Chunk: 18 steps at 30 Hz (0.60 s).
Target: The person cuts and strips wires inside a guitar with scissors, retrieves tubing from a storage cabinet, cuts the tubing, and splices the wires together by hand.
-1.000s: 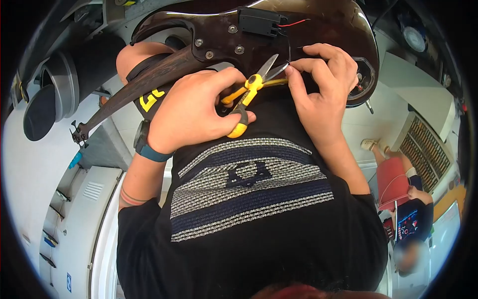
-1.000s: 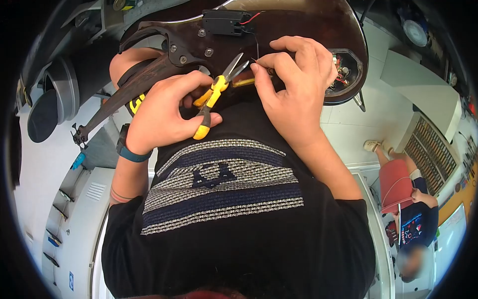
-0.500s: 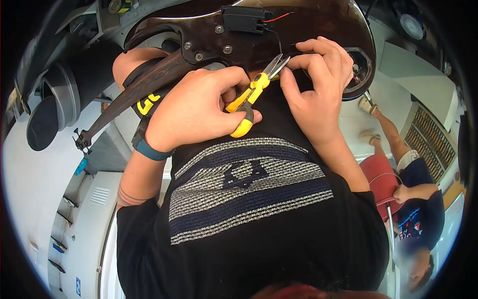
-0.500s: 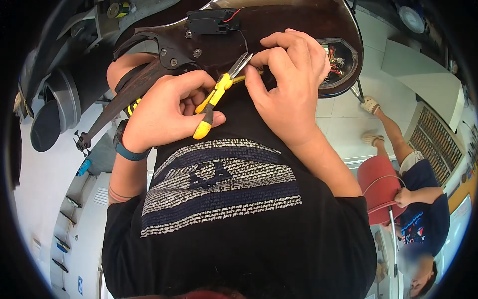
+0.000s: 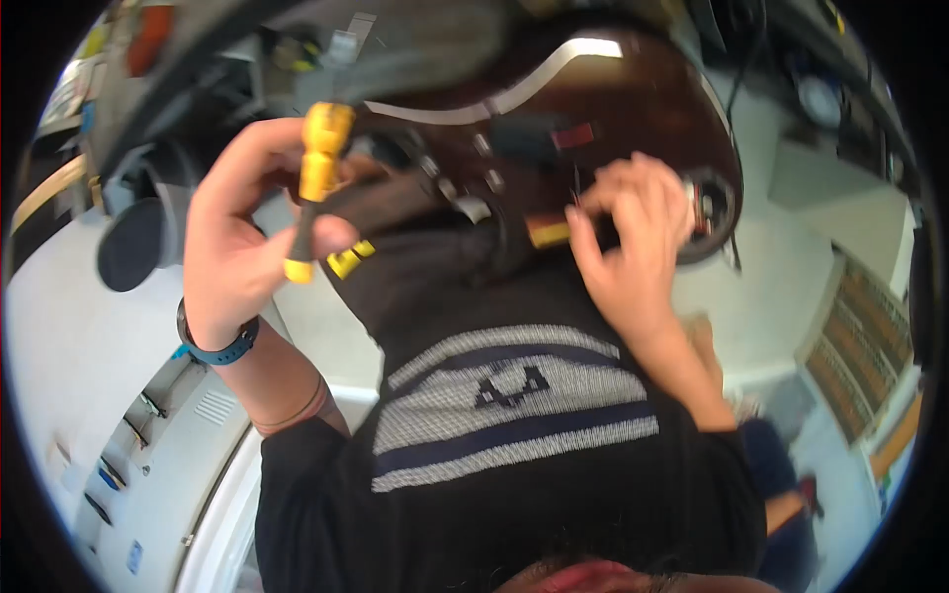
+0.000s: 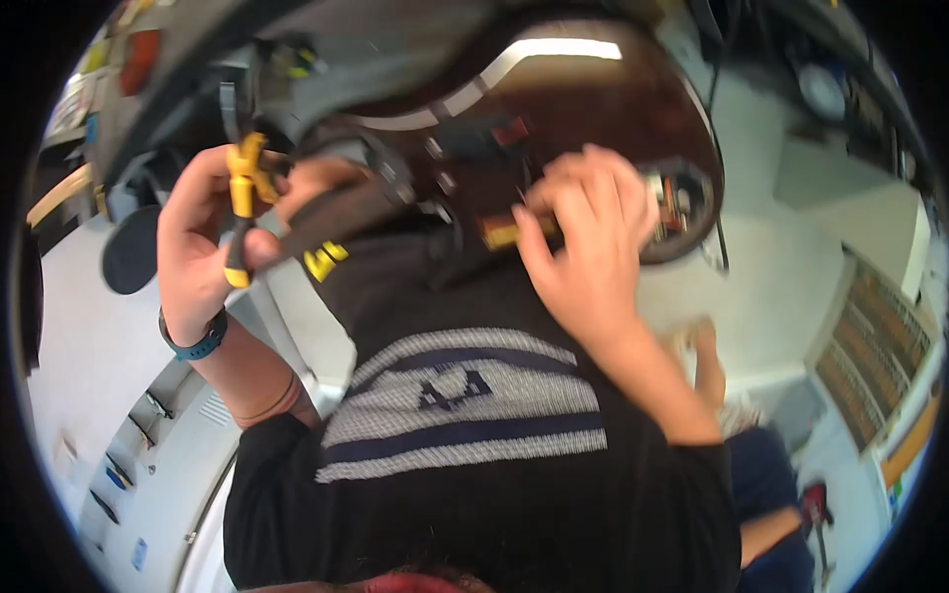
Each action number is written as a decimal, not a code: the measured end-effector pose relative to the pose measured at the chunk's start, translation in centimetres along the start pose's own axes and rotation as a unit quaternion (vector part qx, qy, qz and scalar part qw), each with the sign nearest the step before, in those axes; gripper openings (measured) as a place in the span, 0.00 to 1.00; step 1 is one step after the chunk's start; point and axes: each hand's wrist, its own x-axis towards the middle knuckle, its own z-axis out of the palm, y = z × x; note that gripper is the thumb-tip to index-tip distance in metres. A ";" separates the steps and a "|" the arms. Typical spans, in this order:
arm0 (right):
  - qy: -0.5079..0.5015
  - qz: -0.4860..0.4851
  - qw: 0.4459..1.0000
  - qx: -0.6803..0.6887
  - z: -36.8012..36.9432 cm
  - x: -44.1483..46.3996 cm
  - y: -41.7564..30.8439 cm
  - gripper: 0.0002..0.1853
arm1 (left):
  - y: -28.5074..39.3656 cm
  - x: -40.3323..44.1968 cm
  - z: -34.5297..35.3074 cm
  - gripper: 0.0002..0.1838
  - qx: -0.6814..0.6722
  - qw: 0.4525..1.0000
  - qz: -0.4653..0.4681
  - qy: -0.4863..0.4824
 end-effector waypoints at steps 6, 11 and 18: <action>-0.004 -0.021 0.995 0.100 -2.9 1.0 -1.5 0.13 | 5.4 7.8 -12.2 0.18 0.197 0.965 0.064 0.160; 0.003 -0.150 0.847 0.510 -14.0 5.1 -3.2 0.09 | 5.3 18.2 -14.8 0.11 0.415 0.905 0.022 0.090; 0.142 -0.127 0.650 0.736 -19.1 4.3 -10.8 0.15 | 4.4 25.8 -15.1 0.17 0.528 0.844 -0.005 0.095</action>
